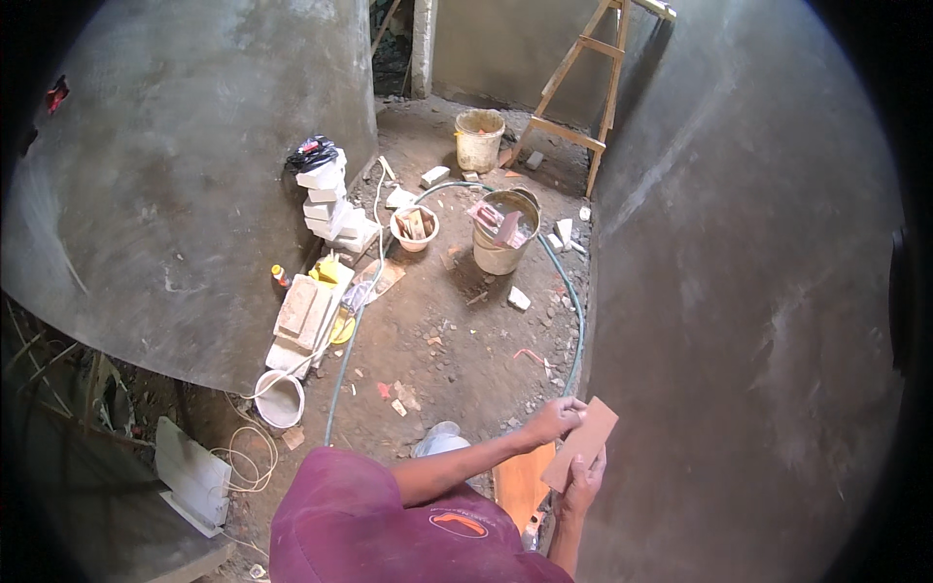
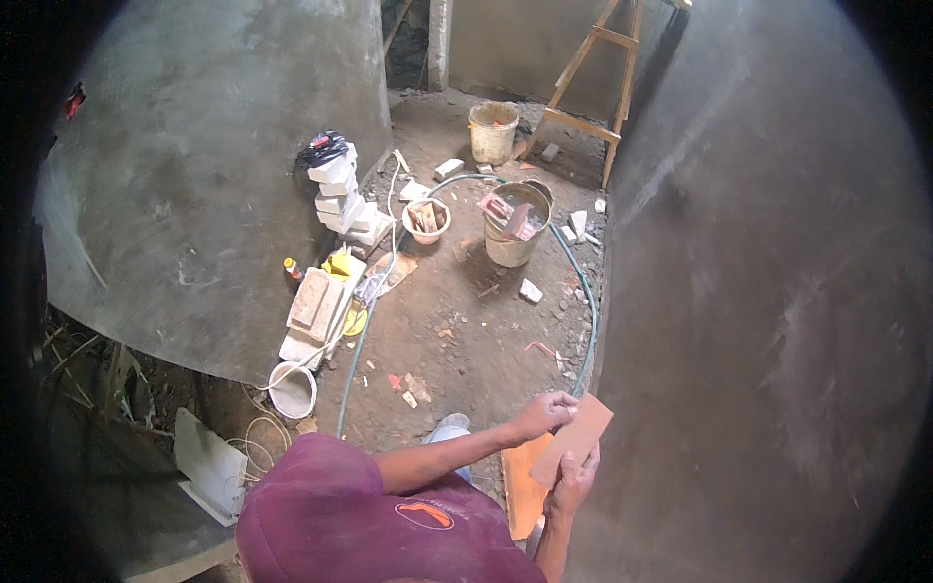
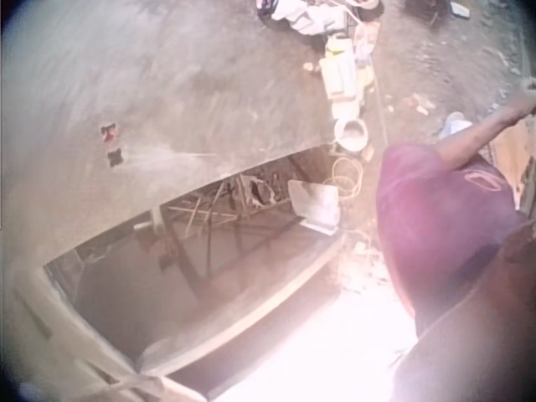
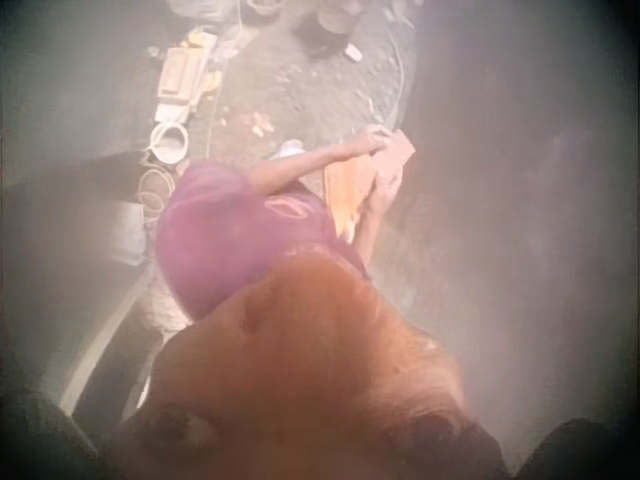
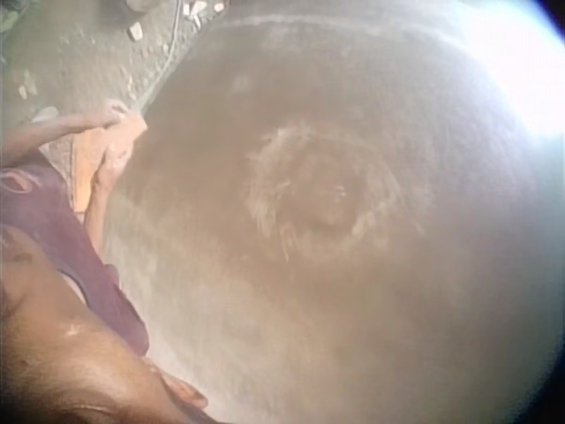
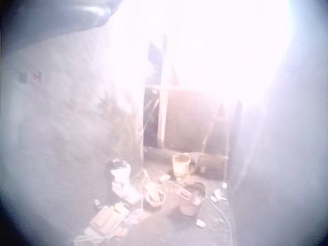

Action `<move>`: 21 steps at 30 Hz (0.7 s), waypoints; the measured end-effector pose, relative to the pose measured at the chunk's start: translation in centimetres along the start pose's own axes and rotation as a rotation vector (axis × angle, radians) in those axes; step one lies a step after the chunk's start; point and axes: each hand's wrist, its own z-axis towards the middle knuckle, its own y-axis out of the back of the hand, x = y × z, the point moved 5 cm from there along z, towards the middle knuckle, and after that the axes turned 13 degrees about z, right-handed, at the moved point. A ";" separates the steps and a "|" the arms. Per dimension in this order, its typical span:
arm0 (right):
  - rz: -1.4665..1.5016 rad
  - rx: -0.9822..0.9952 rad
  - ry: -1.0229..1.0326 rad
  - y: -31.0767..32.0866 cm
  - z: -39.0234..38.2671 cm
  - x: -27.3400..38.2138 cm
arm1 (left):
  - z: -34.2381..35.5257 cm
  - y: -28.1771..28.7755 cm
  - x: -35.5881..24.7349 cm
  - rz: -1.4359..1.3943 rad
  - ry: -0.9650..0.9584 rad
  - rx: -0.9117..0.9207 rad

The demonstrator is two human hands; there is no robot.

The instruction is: The person marks a wooden board with a square and pencil, then uses a hand saw to cut the board into smaller pieces. After cutting, the person sands a concrete wall with a sanding block.

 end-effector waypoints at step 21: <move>0.059 0.209 -1.035 -10.7 13.3 -15.9 | 4.9 25.7 4.9 -0.023 0.106 -0.125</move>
